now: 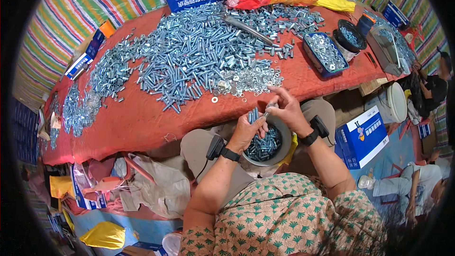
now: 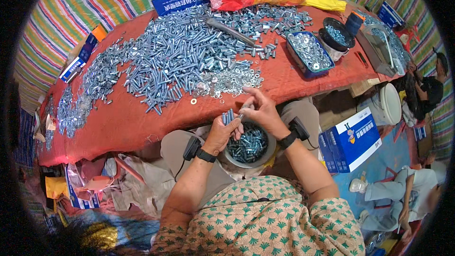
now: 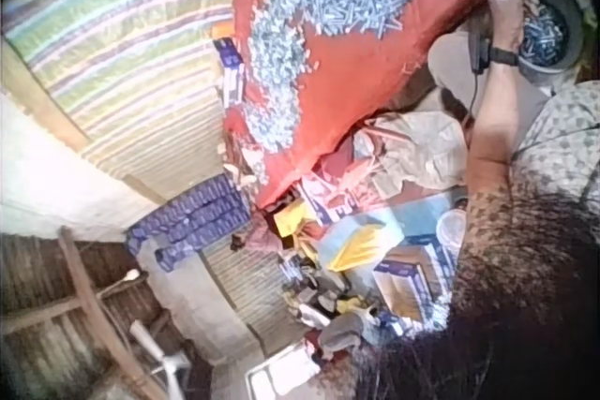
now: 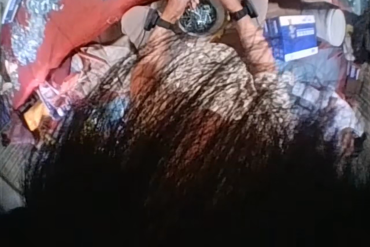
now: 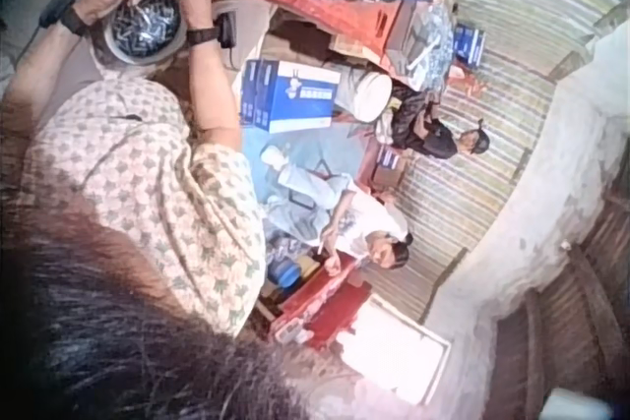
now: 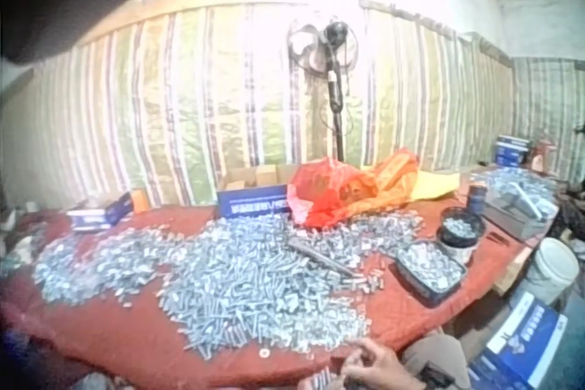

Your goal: Manually placing washers onto metal bolts and sorting them into a bucket.

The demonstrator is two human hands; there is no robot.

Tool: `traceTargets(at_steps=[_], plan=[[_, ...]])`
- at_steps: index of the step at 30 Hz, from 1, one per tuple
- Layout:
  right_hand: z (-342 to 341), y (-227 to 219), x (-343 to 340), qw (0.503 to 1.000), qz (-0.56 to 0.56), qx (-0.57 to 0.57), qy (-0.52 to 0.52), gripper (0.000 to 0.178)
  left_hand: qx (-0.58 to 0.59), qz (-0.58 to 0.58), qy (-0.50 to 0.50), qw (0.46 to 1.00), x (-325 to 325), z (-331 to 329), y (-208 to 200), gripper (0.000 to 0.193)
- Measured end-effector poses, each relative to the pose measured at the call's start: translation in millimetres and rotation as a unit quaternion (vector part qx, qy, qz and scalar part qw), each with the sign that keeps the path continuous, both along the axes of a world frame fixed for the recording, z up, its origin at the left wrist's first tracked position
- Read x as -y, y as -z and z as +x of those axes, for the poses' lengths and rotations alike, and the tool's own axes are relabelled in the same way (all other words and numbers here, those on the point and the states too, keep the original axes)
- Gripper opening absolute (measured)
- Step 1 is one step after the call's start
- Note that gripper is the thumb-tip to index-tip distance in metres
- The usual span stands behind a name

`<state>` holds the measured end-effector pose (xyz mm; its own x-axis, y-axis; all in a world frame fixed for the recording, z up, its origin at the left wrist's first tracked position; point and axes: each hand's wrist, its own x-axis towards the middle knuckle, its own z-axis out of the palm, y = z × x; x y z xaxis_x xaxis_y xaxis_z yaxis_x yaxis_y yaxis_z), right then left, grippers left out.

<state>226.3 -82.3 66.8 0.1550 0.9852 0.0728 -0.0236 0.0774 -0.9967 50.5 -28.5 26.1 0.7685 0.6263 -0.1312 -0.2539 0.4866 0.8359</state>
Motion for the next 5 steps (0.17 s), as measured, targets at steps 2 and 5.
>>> traceTargets(at_steps=[2, 5], plan=[[-3.1, 3.5, -1.7, 1.0, 0.014, 0.013, 0.01, 0.068, -0.001, -0.004, -0.011, 1.0, 0.2, 0.6, 0.0, 0.019], [-3.0, -3.1, -1.8, 0.993, 0.005, -0.119, -0.012, 0.076, 0.017, -0.009, -0.021, 1.0, -2.5, -0.1, 3.5, 0.02]])
